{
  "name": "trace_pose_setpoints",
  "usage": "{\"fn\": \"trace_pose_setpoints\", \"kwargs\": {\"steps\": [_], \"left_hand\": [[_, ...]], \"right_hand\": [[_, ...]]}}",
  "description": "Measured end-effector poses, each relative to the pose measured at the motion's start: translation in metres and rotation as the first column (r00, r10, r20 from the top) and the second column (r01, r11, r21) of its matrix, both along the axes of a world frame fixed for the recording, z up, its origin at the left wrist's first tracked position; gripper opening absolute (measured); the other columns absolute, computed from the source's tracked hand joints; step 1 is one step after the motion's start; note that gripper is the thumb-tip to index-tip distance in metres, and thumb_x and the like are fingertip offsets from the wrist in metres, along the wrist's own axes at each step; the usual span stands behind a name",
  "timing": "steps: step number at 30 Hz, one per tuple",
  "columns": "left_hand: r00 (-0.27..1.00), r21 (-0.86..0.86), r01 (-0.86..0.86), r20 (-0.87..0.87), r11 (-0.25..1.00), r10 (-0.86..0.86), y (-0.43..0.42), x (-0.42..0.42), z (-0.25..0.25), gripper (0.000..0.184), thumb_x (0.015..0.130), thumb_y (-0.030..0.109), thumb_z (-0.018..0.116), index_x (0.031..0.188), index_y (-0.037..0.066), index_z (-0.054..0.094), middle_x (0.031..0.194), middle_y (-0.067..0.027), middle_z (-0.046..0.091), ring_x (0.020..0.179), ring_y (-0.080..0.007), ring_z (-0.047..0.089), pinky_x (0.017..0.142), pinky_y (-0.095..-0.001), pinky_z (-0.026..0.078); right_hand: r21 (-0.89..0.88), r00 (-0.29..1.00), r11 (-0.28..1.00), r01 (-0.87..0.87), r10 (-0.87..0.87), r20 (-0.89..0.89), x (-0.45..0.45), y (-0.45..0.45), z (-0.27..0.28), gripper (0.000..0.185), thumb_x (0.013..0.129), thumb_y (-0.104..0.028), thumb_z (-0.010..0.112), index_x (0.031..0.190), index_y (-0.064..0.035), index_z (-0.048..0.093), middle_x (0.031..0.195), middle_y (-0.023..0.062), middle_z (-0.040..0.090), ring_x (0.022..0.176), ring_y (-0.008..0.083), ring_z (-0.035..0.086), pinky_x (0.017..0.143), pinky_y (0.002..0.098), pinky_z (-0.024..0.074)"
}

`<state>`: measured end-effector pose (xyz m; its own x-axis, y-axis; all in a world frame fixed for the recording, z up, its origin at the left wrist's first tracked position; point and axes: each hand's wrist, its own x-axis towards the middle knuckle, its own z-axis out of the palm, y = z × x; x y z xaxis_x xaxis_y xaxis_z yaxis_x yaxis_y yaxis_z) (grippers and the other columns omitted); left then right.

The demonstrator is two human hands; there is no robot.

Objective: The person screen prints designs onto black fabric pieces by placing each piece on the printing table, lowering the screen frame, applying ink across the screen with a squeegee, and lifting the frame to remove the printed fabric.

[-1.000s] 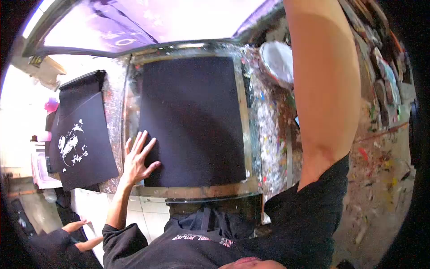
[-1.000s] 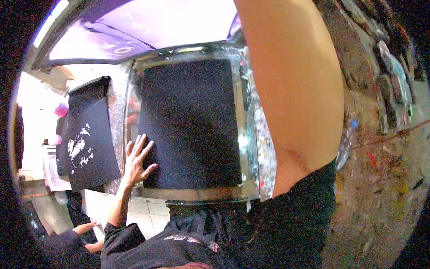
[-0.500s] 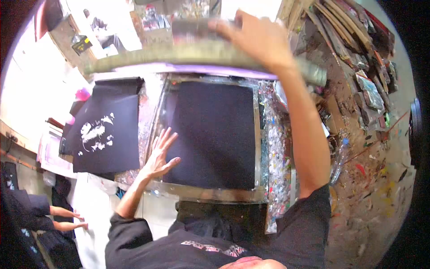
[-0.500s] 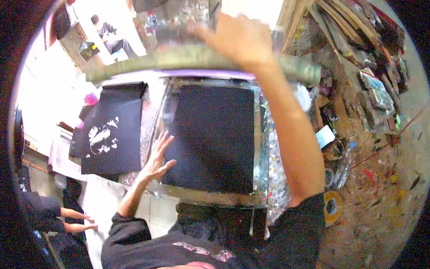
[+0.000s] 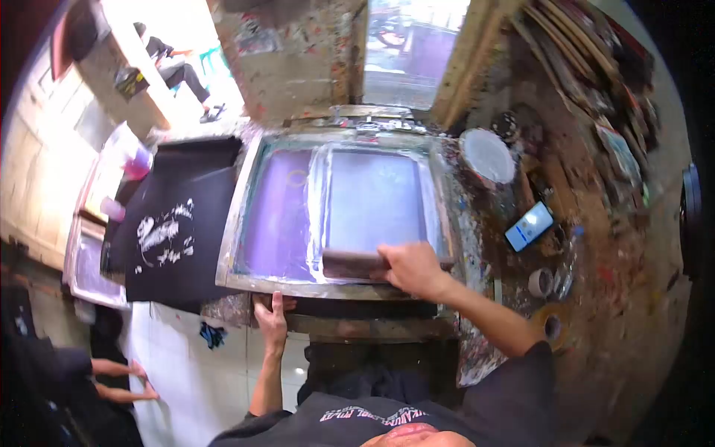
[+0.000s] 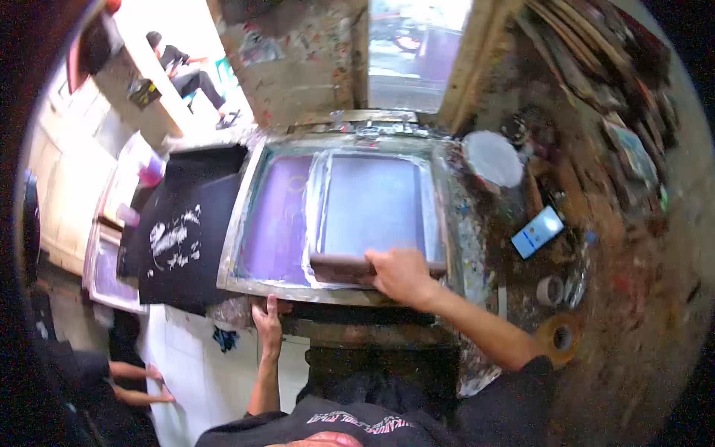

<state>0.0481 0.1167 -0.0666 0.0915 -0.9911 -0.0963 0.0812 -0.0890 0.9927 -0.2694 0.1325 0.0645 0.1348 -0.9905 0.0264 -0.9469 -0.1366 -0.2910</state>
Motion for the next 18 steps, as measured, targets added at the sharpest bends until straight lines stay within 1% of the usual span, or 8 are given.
{"fn": "trace_pose_setpoints", "kwargs": {"steps": [3, 5, 7, 9, 11, 14, 16, 18], "left_hand": [[0.985, -0.201, 0.004, 0.169, 0.98, 0.031, -0.004, -0.01, 0.021, 0.042, 0.1, 0.023, 0.062, 0.124, -0.005, 0.044, 0.088, -0.0121, 0.066, 0.07, -0.0189, 0.069, 0.063, -0.0318, 0.06], [0.997, -0.114, 0.031, 0.081, 0.993, -0.022, -0.003, -0.004, 0.016, 0.043, 0.101, 0.02, 0.061, 0.128, -0.006, 0.041, 0.087, -0.0123, 0.066, 0.07, -0.0176, 0.068, 0.063, -0.0311, 0.059], [0.984, -0.18, 0.049, 0.175, 0.982, -0.017, -0.005, -0.001, 0.013, 0.043, 0.1, 0.019, 0.061, 0.129, -0.005, 0.04, 0.087, -0.013, 0.066, 0.07, -0.0177, 0.067, 0.064, -0.0316, 0.06], [0.998, -0.017, 0.047, -0.035, 0.999, -0.047, -0.006, 0.004, 0.003, 0.042, 0.1, 0.018, 0.061, 0.129, -0.005, 0.041, 0.086, -0.0135, 0.066, 0.069, -0.0186, 0.067, 0.064, -0.0324, 0.06], [0.998, 0.0, 0.053, -0.018, 0.999, -0.053, -0.01, 0.007, 0.009, 0.037, 0.1, 0.017, 0.061, 0.125, -0.004, 0.043, 0.087, -0.0145, 0.067, 0.07, -0.0209, 0.069, 0.064, -0.0333, 0.061], [0.989, 0.258, 0.145, -0.062, 0.955, -0.134, -0.014, 0.018, 0.008, 0.031, 0.1, 0.017, 0.061, 0.115, -0.005, 0.047, 0.089, -0.0182, 0.068, 0.071, -0.0259, 0.071, 0.063, -0.0355, 0.061], [0.987, 0.299, 0.156, -0.088, 0.941, -0.136, -0.017, 0.019, 0.009, 0.031, 0.1, 0.018, 0.062, 0.111, -0.007, 0.047, 0.087, -0.0199, 0.068, 0.072, -0.0271, 0.072, 0.064, -0.0365, 0.062], [0.993, 0.352, 0.116, -0.042, 0.929, -0.108, -0.017, 0.015, 0.014, 0.033, 0.1, 0.02, 0.061, 0.107, -0.009, 0.046, 0.087, -0.0214, 0.068, 0.072, -0.0287, 0.072, 0.066, -0.0381, 0.062]], "right_hand": [[-0.149, 0.99, 0.986, -0.073, 0.053, -0.132, 0.004, -0.016, -0.03, 0.012, 0.082, -0.016, 0.065, 0.094, -0.0128, 0.064, 0.071, 0.0109, 0.069, 0.065, 0.0283, 0.07, 0.066, 0.0466, 0.0546], [-0.47, 0.946, 0.862, -0.189, 0.033, -0.321, -0.017, -0.064, -0.054, 0.01, 0.086, -0.017, 0.062, 0.096, -0.0145, 0.064, 0.074, 0.0085, 0.07, 0.064, 0.0254, 0.07, 0.072, 0.0475, 0.0546], [-0.418, 0.931, 0.904, -0.092, -0.071, -0.358, -0.05, -0.136, -0.061, 0.009, 0.089, -0.019, 0.062, 0.096, -0.014, 0.064, 0.076, 0.0085, 0.071, 0.066, 0.0244, 0.07, 0.076, 0.049, 0.0541], [-0.541, 0.892, 0.834, -0.103, -0.163, -0.421, -0.087, -0.203, -0.072, 0.012, 0.09, -0.022, 0.062, 0.096, -0.0123, 0.064, 0.076, 0.0093, 0.069, 0.07, 0.0251, 0.07, 0.078, 0.0466, 0.0539], [-0.528, 0.922, 0.847, -0.063, -0.153, -0.355, -0.091, -0.213, -0.072, 0.013, 0.09, -0.023, 0.063, 0.097, -0.0117, 0.064, 0.078, 0.01, 0.069, 0.072, 0.0269, 0.071, 0.077, 0.0464, 0.0543], [-0.353, 0.977, 0.936, -0.008, -0.067, -0.202, -0.086, -0.194, -0.064, 0.029, 0.086, -0.034, 0.07, 0.101, -0.0092, 0.066, 0.081, 0.0142, 0.07, 0.078, 0.0353, 0.07, 0.071, 0.0477, 0.0541], [0.151, 0.984, 0.984, -0.095, 0.115, -0.134, -0.074, -0.168, -0.017, 0.043, 0.081, -0.046, 0.074, 0.097, -0.0073, 0.065, 0.08, 0.0182, 0.069, 0.08, 0.041, 0.068, 0.069, 0.0511, 0.0523], [0.249, 0.981, 0.95, -0.186, 0.192, 0.001, -0.069, -0.163, -0.021, 0.047, 0.079, -0.049, 0.075, 0.09, -0.0058, 0.061, 0.077, 0.021, 0.067, 0.079, 0.0438, 0.066, 0.069, 0.0526, 0.0508]]}}
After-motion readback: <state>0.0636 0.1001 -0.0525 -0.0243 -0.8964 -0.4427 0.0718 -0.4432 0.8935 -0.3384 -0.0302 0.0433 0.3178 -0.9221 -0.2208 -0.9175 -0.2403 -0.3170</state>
